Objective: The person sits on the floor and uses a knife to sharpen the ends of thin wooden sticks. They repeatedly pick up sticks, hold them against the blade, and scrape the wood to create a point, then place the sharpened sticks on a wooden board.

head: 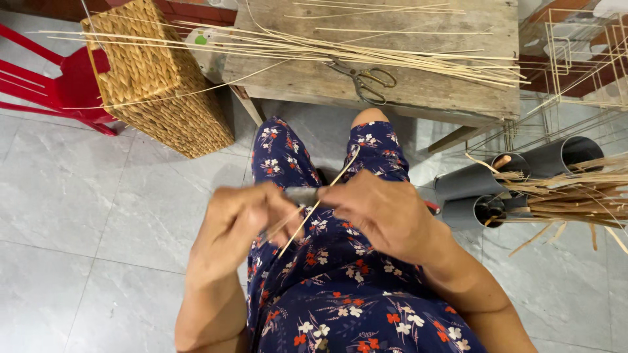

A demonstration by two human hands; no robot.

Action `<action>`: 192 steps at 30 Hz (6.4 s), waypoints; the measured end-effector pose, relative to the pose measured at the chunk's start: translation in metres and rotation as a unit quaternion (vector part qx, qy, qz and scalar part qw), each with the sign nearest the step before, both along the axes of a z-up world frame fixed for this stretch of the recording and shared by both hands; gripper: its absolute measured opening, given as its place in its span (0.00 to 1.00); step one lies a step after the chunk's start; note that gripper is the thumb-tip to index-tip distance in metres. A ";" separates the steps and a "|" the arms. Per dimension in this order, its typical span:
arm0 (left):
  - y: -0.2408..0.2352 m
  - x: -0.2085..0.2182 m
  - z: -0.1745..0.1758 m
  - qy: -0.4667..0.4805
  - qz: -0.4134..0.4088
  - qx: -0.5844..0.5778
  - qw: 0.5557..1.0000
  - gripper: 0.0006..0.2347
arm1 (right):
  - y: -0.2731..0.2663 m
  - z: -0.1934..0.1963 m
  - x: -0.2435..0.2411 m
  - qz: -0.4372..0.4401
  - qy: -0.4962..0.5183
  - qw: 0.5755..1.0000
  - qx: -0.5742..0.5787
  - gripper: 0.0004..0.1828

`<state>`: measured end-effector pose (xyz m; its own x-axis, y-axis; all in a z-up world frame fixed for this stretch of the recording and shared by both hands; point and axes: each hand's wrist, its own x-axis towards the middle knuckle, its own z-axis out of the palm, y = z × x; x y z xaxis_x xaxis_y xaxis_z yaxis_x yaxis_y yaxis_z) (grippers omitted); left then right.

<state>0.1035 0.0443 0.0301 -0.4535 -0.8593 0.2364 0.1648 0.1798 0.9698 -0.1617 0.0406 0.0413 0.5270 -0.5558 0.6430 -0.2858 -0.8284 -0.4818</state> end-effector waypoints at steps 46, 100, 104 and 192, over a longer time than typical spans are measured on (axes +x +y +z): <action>0.020 -0.057 -0.057 -0.016 -0.033 0.152 0.988 0.13 | 0.008 -0.039 0.004 -0.199 -0.172 0.941 0.215 0.19; -0.042 -0.094 -0.105 -0.025 0.039 0.229 0.972 0.07 | -0.056 -0.096 -0.036 -0.129 -0.377 0.796 0.455 0.20; -0.043 -0.099 -0.118 -0.002 0.022 0.222 0.975 0.08 | -0.070 -0.119 -0.034 -0.128 -0.383 0.778 0.481 0.11; -0.061 -0.173 -0.072 -0.146 -0.113 -0.132 0.974 0.02 | 0.049 -0.069 -0.085 -0.185 -0.397 0.742 0.507 0.17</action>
<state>-0.0696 -0.0171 -0.0423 -0.7055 -0.6560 0.2682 -0.0461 0.4201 0.9063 -0.2465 0.0894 -0.0278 -0.1049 -0.9783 -0.1788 0.3044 0.1395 -0.9423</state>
